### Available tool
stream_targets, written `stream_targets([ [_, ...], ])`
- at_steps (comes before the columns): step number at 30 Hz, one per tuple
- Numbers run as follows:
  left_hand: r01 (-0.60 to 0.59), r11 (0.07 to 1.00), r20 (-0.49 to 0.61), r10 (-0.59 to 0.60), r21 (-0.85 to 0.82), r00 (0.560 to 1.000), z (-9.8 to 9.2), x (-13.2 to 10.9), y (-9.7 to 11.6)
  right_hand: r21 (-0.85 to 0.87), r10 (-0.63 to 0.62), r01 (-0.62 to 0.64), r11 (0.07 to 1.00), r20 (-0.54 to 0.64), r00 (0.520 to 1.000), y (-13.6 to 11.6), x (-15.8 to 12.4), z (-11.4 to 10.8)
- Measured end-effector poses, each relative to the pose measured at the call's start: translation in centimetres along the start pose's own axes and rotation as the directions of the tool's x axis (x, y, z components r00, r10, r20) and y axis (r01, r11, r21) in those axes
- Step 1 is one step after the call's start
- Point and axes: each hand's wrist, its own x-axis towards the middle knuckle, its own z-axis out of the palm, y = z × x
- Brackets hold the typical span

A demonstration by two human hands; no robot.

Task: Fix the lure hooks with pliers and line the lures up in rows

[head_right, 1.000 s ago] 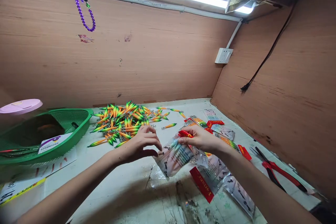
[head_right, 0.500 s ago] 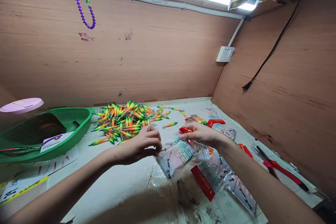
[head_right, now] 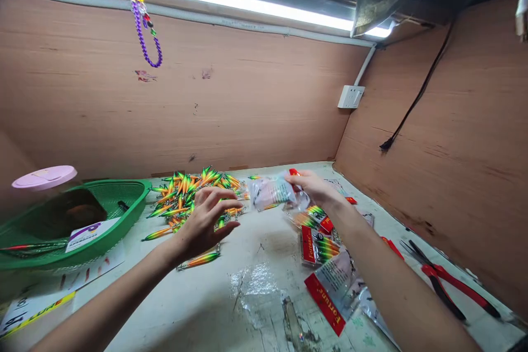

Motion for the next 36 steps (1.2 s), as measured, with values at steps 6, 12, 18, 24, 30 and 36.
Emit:
stream_targets([
  [6,0.041,0.995,-0.183,-0.023,0.091,0.983,-2.9,-1.4,1.5,-0.347,-0.077,0.002,0.938,-0.203,0.976,-5.0,9.1,6.5],
  [12,0.066,0.988,-0.09,-0.054,0.14,0.994,-5.0,-5.3,1.3,-0.547,-0.176,-0.022,0.837,-0.308,0.935,-6.6,12.0,8.9],
  [18,0.028,0.993,-0.057,-0.021,0.117,0.998,-3.6,-5.2,1.1,-0.669,-0.275,-0.049,0.742,-0.369,0.888,-7.3,11.6,6.5],
  [24,0.019,0.998,-0.034,-0.017,0.065,0.999,-1.2,-4.4,1.6,-0.762,-0.397,-0.062,0.645,-0.403,0.825,-8.8,9.8,2.6],
  [30,0.04,0.998,0.057,-0.043,0.038,0.997,-0.2,-6.3,1.3,-0.892,-0.371,0.039,0.449,-0.147,0.917,-6.7,2.5,-2.0],
  [36,0.016,1.0,0.095,-0.015,-0.014,0.995,2.6,-6.4,2.5,-0.929,0.121,0.259,0.264,0.299,0.947,-1.2,-4.5,-0.9],
])
